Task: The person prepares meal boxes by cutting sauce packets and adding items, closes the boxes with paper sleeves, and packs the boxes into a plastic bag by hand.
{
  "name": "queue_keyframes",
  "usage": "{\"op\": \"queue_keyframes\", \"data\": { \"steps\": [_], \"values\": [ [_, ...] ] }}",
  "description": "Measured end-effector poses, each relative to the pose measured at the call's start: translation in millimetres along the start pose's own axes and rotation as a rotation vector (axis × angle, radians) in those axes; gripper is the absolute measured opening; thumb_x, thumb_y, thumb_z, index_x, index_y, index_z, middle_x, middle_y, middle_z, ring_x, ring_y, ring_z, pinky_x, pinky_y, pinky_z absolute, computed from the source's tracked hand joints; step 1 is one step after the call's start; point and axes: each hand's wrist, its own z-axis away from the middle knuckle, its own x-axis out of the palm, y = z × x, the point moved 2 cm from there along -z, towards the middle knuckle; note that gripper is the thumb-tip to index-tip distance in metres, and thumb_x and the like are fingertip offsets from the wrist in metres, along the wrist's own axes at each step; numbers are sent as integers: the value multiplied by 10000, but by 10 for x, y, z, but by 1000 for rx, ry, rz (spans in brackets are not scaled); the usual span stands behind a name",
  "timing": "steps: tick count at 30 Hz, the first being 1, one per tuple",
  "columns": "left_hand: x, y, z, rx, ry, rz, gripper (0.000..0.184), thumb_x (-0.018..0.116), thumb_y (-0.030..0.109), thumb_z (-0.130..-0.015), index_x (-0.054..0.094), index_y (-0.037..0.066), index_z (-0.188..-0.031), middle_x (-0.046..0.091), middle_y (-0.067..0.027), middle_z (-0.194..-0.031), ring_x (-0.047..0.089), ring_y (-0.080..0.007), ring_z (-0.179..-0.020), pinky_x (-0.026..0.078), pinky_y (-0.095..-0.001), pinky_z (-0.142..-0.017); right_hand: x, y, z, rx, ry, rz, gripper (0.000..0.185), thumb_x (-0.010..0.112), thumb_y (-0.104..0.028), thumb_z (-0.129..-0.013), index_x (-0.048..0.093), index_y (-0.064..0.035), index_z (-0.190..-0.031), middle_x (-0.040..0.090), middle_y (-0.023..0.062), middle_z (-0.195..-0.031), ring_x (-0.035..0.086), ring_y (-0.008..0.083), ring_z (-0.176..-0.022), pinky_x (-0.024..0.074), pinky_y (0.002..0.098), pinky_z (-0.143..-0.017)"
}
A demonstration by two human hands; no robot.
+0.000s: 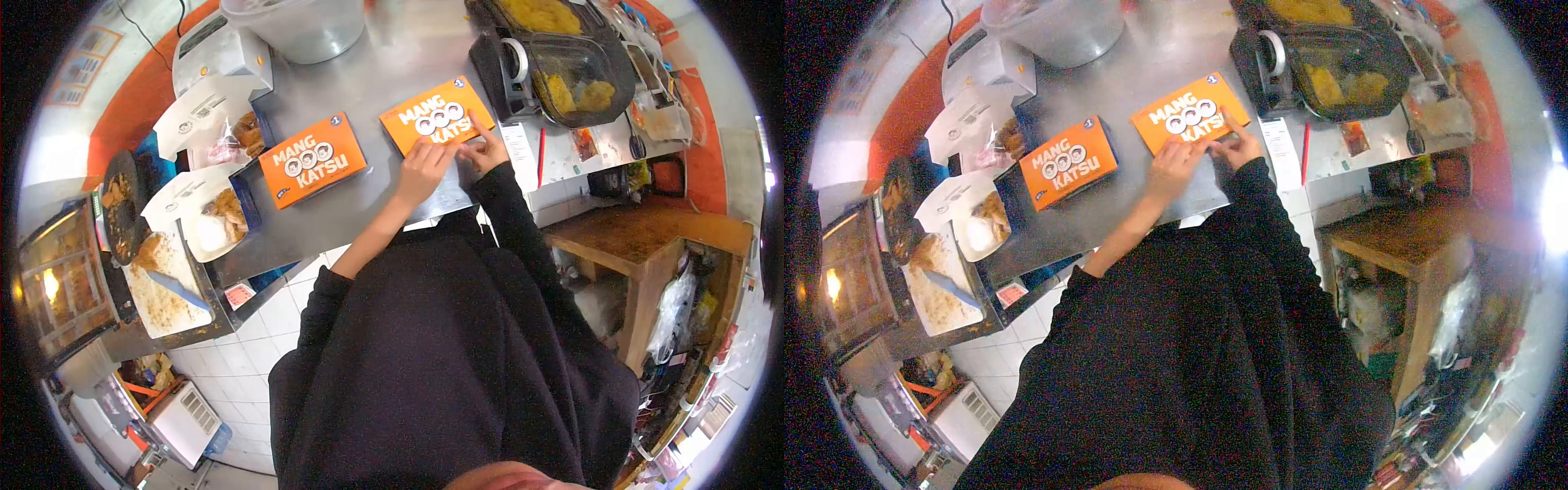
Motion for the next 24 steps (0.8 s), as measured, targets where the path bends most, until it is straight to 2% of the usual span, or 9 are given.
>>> {"op": "queue_keyframes", "data": {
  "steps": [3,8,11,13,16,18,21,22,24],
  "values": [
    [66,38,9,-32,-78,-106,321,482,134,-727,543,36,-1027,465,-55,-743,493,-214,-792,423,-333,-780,62,226,-80,-134,110,64,714,709,-133,-657,371,-315,-1259,574,53,-522,523,57,-489,428,247,-488],
    [37,41,-113,-161,-168,-13,254,496,131,-735,575,32,-955,499,-75,-835,488,-207,-817,405,-349,-785,-52,-61,-9,-223,200,892,633,638,-522,-617,443,-334,-1190,526,64,-498,553,246,-462,435,355,-447],
    [-245,-153,-94,-324,-402,382,199,518,105,-715,611,75,-888,513,-72,-874,498,-216,-862,420,-351,-765,-146,-343,-144,-453,98,1086,501,714,-351,-589,540,-248,-1047,500,7,-496,526,197,-448,412,323,-429],
    [-591,-361,93,-356,-231,385,178,555,88,-691,621,92,-856,519,-71,-936,496,-227,-916,423,-353,-784,-47,-581,-237,-503,-28,1225,601,714,-176,-534,500,-186,-1095,532,65,-1001,518,223,-933,403,366,-765],
    [-1210,-928,444,-592,24,51,336,619,156,-678,581,110,-1008,503,-92,-1049,444,-280,-1024,361,-408,-872,242,-691,-394,-840,-160,1304,875,729,-135,-474,342,-232,-1253,386,99,-1218,401,272,-1110,326,405,-893],
    [-1542,-1323,576,-545,-114,-213,479,628,295,-695,511,130,-1129,475,-108,-1111,361,-310,-1125,260,-485,-938,381,-609,-578,-948,-181,1459,1021,748,-149,-424,249,-249,-1309,347,110,-1255,375,287,-1140,300,420,-927],
    [-1326,-1737,982,-526,-232,-259,564,589,417,-715,459,134,-1185,452,-117,-1148,307,-313,-1176,186,-542,-957,442,-930,-700,-551,-351,1427,1110,776,-241,-374,207,-245,-1327,365,139,-1233,379,316,-1129,276,428,-947],
    [-1324,-1686,977,-536,-230,-273,582,529,457,-753,429,98,-1199,422,-121,-1178,261,-309,-1211,135,-556,-973,482,-956,-756,-433,-296,1461,1110,760,-464,-401,199,-230,-1330,365,172,-1219,375,351,-1121,279,437,-942],
    [-1223,-1533,977,-785,-123,-239,567,537,415,-763,416,73,-1200,397,-129,-1196,239,-312,-1220,134,-554,-975,631,-1009,-814,-166,-55,1382,1082,681,-602,-445,191,-224,-1333,367,181,-1212,371,363,-1119,285,447,-928]
  ]
}}
